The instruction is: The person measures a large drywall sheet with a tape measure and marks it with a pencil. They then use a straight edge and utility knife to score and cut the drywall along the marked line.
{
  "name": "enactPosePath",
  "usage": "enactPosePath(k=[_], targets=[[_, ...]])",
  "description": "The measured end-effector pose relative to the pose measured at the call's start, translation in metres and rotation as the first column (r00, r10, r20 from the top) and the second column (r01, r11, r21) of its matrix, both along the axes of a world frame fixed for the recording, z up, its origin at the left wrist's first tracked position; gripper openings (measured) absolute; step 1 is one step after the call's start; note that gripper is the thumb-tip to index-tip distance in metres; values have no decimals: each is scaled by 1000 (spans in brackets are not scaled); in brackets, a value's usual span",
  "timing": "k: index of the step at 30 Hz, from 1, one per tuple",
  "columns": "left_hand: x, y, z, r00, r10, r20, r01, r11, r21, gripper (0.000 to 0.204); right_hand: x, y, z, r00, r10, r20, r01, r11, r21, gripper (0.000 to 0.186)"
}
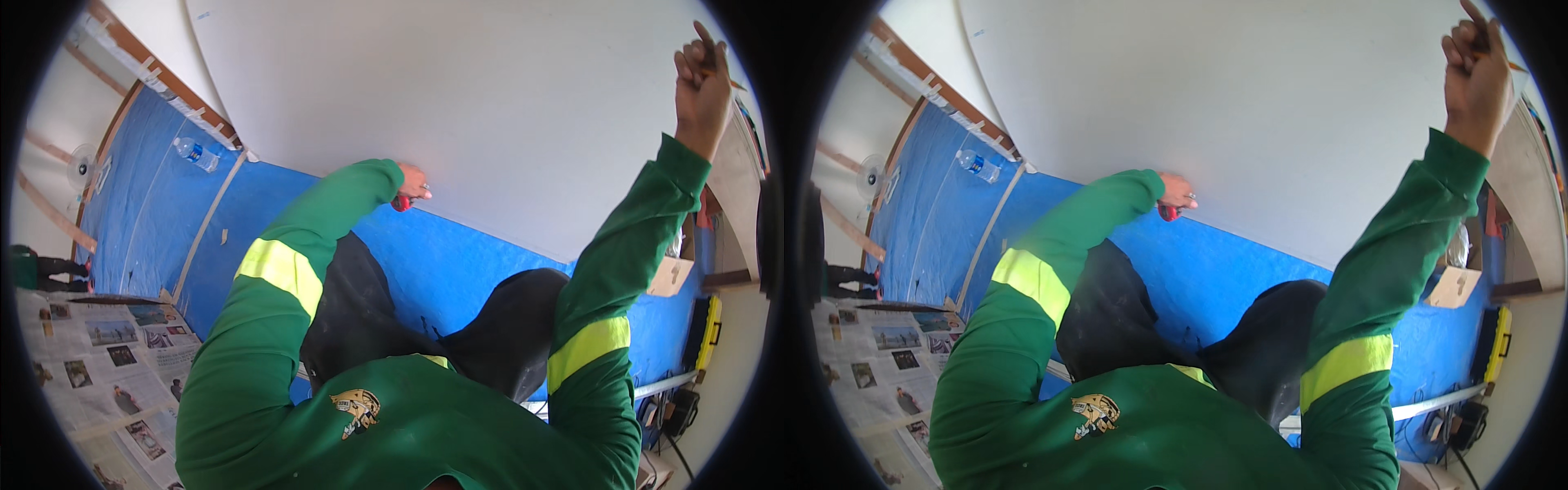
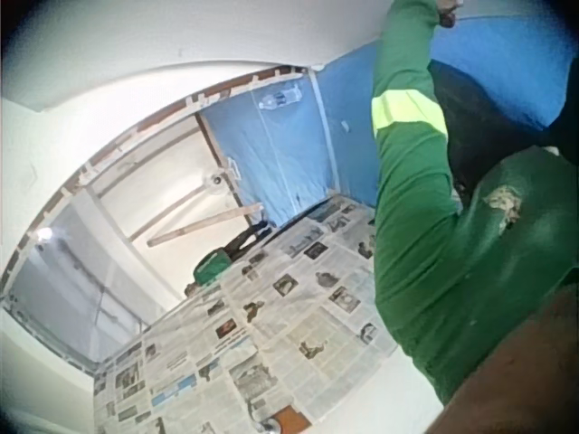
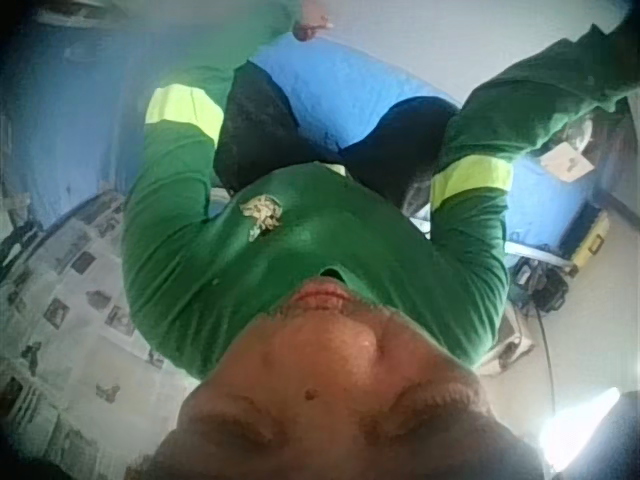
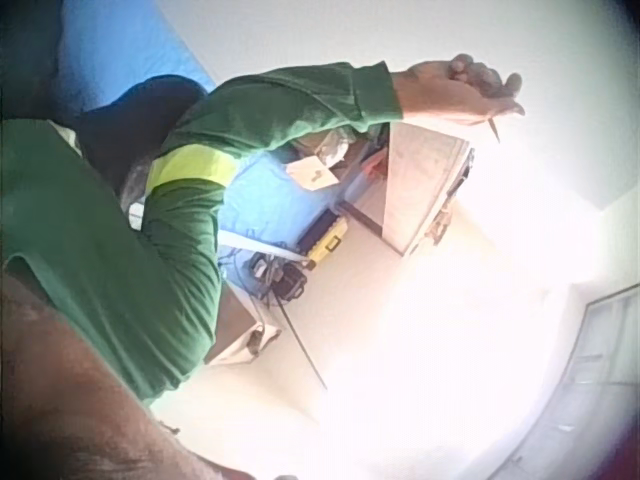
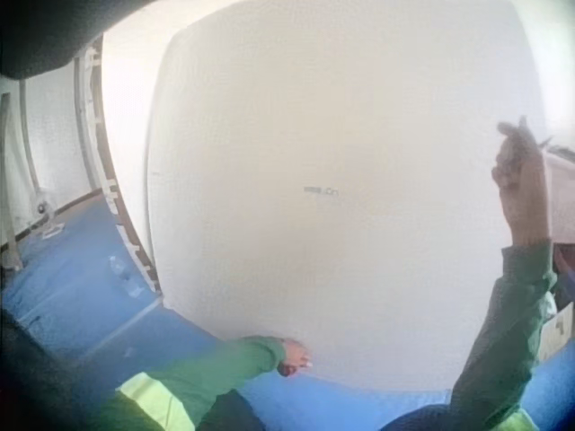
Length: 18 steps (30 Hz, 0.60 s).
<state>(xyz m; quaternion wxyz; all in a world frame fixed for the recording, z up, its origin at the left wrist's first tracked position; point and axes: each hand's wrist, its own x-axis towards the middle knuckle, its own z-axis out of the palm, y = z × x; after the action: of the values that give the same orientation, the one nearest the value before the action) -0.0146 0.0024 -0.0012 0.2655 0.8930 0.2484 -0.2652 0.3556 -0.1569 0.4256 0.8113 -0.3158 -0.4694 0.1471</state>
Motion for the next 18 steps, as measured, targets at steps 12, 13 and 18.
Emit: enactPosePath(k=[12,13,18], targets=[[26,-11,87,824,323,465,-63,868,-492,48,-22,-1,-25,955,-72,286,128,975,-184,45],[32,-15,115,744,447,497,-96,808,-582,51,-22,-6,-29,919,-80,385,172,962,-211,37],[69,-74,263,228,617,753,-15,775,-631,62,-109,-24,-89,823,184,537,181,811,-556,78]])
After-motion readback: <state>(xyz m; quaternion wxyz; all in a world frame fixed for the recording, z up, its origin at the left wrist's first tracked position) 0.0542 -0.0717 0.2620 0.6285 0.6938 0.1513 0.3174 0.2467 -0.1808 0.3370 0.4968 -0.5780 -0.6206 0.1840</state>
